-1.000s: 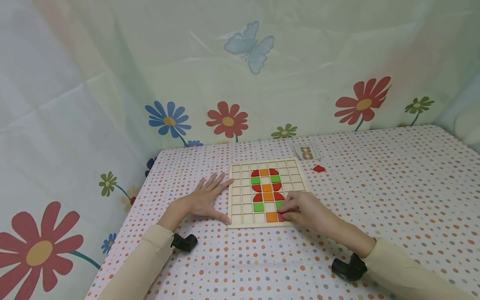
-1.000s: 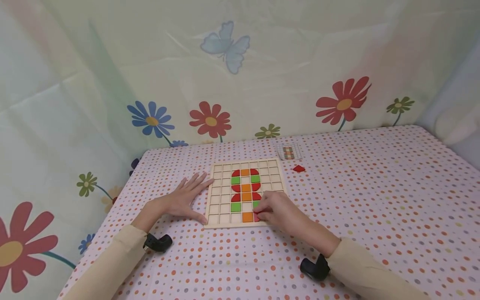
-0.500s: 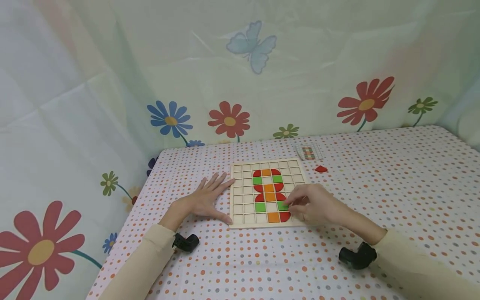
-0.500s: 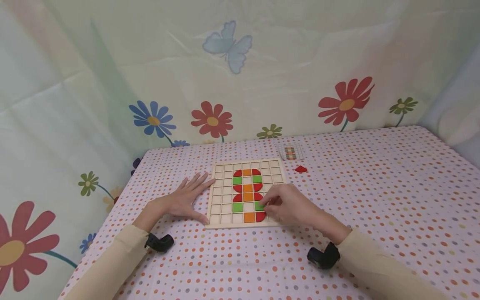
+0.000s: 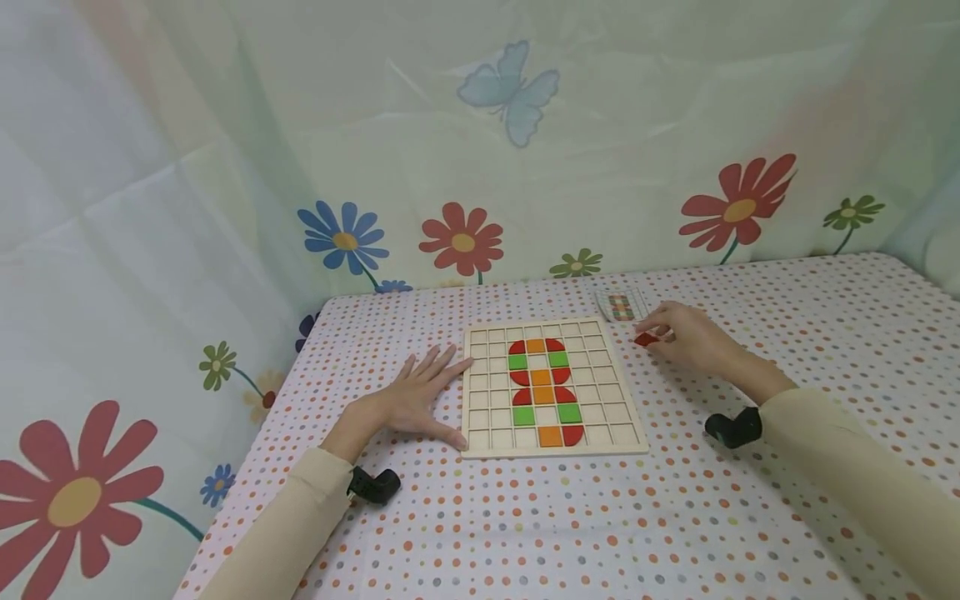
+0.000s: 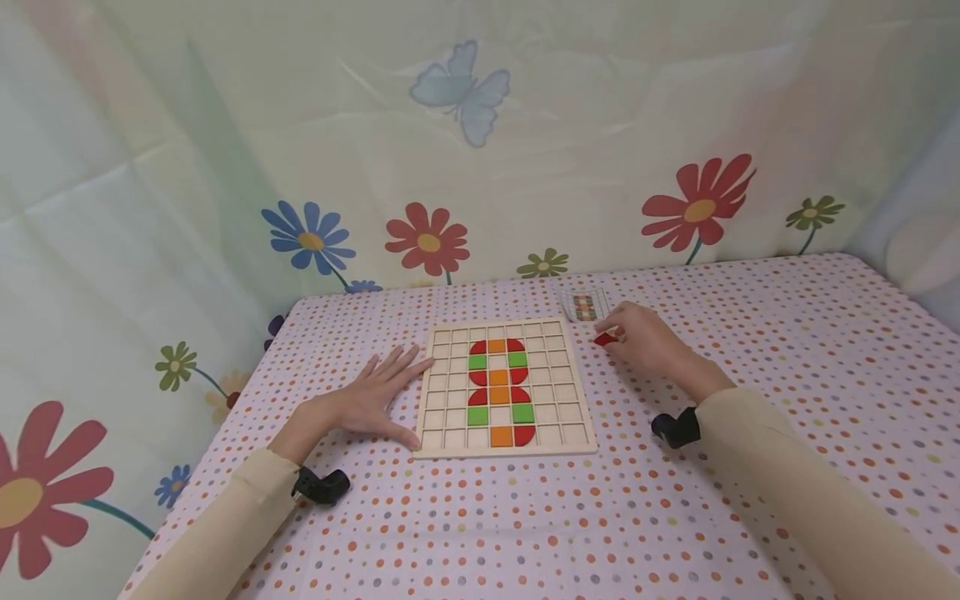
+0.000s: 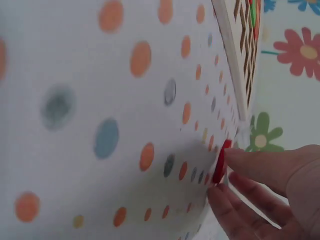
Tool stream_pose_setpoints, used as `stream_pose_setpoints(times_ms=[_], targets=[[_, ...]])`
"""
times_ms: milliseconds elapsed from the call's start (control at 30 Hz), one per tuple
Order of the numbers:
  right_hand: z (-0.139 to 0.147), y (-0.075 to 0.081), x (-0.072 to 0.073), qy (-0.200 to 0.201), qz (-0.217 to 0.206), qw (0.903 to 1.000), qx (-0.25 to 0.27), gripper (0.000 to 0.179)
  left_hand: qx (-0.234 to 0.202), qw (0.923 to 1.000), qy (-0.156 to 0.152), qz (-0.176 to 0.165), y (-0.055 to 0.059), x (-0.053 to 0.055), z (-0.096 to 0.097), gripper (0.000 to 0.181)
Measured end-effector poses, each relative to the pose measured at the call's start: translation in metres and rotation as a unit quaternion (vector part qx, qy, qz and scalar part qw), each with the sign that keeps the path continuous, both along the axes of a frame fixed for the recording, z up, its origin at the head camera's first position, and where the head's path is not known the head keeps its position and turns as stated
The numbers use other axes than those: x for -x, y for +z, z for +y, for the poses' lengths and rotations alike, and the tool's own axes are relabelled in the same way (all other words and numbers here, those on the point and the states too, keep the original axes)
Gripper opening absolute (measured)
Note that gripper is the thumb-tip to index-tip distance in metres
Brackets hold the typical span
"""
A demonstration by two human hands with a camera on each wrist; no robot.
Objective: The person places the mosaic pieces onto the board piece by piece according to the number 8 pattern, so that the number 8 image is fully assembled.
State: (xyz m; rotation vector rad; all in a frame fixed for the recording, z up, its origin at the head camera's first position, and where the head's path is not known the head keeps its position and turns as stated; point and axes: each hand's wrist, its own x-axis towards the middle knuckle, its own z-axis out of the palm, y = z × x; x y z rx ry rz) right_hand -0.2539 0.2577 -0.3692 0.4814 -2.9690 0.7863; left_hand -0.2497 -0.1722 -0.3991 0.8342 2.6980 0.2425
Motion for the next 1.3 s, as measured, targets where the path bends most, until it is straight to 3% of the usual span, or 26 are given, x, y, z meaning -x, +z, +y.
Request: stream_pose_setpoints(times_ms=[500, 900, 1300], targets=[[-0.003, -0.004, 0.011, -0.051, -0.022, 0.9978, -0.036, 0.023, 0.000, 1.0000, 0.000, -0.001, 0.000, 0.001, 0.000, 0.123], [-0.006, 0.002, 0.009, -0.082, -0.056, 0.9948, -0.022, 0.016, 0.003, 0.9999, 0.007, -0.008, -0.011, 0.008, -0.003, 0.126], [-0.022, -0.002, -0.008, -0.039, 0.009, 0.9992, 0.000, 0.022, 0.007, 0.9999, 0.003, -0.007, -0.003, 0.004, -0.001, 0.125]])
